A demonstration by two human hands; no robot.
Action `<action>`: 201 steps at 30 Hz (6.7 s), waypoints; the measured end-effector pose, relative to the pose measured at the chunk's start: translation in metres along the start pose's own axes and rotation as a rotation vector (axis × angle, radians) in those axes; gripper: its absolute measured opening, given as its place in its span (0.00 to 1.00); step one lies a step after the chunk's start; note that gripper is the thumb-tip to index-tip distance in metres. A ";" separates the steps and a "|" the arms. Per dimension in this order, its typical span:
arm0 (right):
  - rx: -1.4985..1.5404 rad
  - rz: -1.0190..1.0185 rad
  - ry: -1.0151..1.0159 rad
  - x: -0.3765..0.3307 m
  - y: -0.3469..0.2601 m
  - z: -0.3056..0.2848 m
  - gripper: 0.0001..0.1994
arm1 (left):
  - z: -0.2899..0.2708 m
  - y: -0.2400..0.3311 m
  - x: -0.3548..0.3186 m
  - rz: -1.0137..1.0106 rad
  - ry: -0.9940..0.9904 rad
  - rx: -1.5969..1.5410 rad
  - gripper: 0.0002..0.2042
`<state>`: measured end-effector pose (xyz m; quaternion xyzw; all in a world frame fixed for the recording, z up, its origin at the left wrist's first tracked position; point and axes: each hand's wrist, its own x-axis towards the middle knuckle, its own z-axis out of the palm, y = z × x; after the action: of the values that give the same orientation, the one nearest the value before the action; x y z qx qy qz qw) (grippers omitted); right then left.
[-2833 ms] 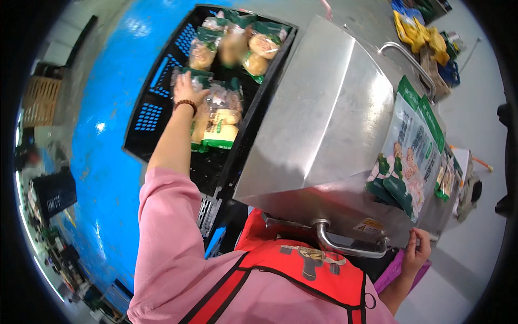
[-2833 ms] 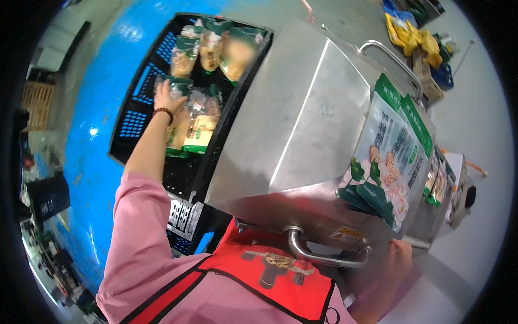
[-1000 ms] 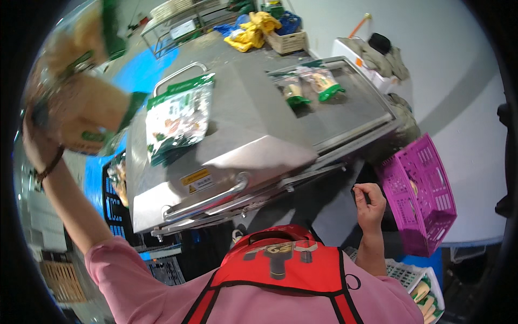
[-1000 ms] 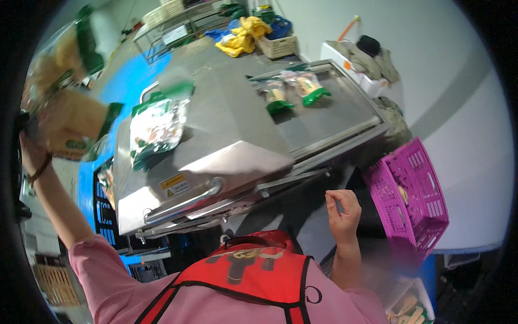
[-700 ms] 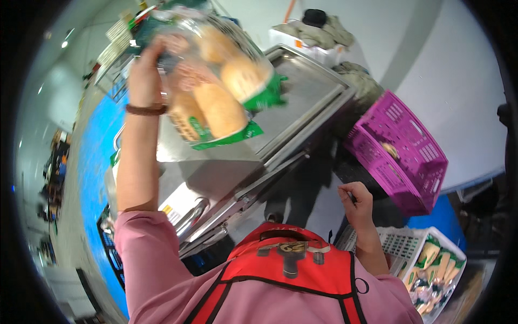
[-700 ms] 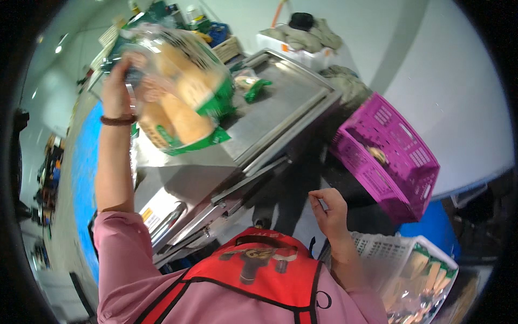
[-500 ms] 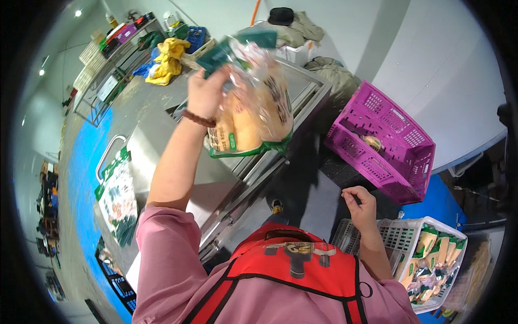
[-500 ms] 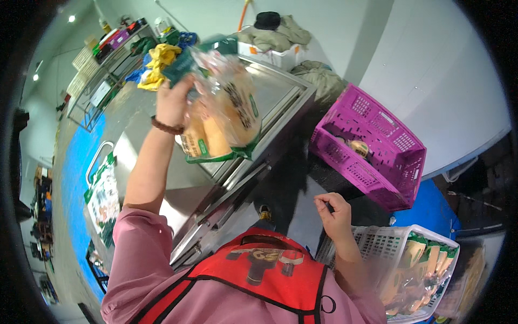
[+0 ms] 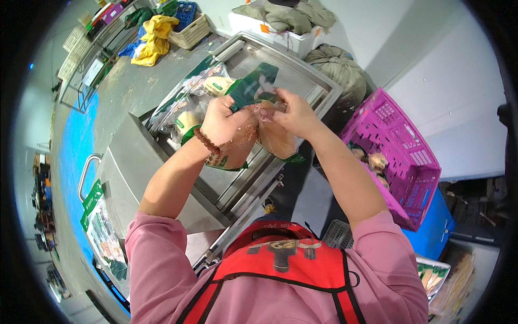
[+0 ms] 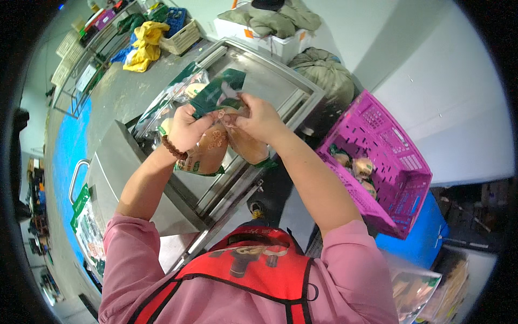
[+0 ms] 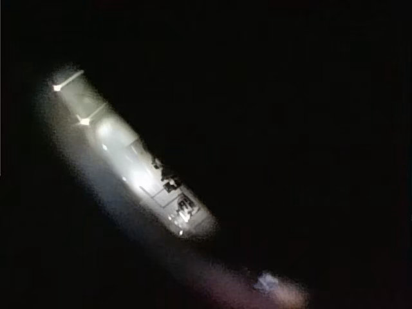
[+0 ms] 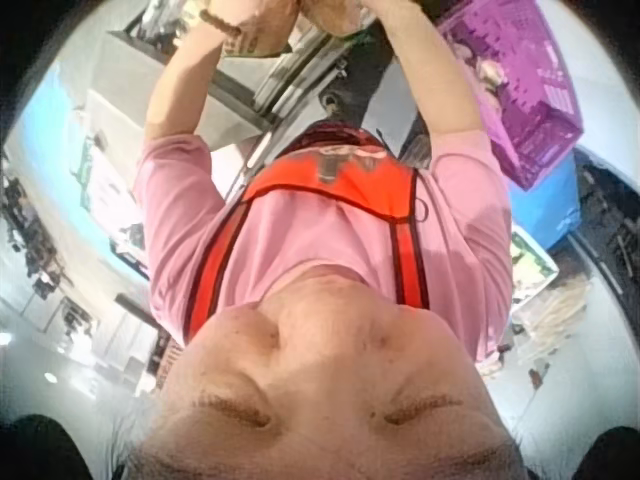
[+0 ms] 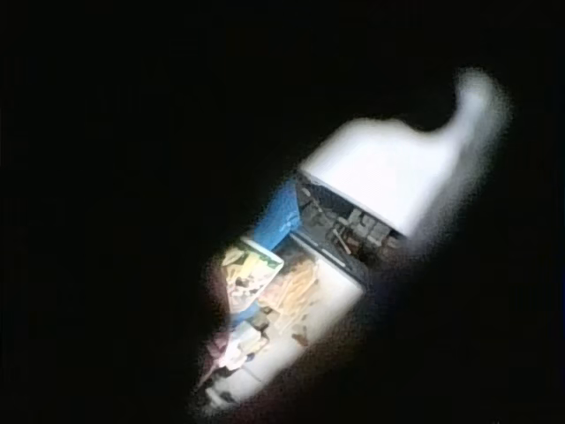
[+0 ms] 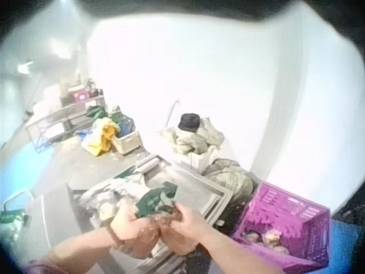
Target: The person places vacuum-sealed packages of lotus root into a vacuum sealer, seals them, and then transfers the sealed packages into a purple basket. The process is repeated for multiple packages.
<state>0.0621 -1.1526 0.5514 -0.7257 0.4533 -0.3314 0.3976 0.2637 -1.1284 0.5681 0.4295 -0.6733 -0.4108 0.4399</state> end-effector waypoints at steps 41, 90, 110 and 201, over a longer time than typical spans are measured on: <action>-0.070 0.237 -0.240 0.163 0.260 -0.084 0.13 | 0.120 -0.154 0.136 -0.824 0.409 0.308 0.20; -0.191 0.323 -0.392 0.132 0.301 -0.126 0.15 | 0.180 -0.194 0.064 -0.959 0.580 -0.115 0.12; -0.906 0.010 -0.219 0.107 0.270 -0.131 0.08 | 0.192 -0.166 0.051 -0.345 0.171 0.972 0.11; 0.520 0.596 -0.480 0.028 0.207 0.013 0.13 | 0.053 -0.108 -0.150 -0.882 1.263 -0.263 0.21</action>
<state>0.0020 -1.2309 0.3669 -0.4962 0.4392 -0.1278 0.7380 0.2734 -1.0103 0.4166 0.7542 -0.0078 -0.3019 0.5831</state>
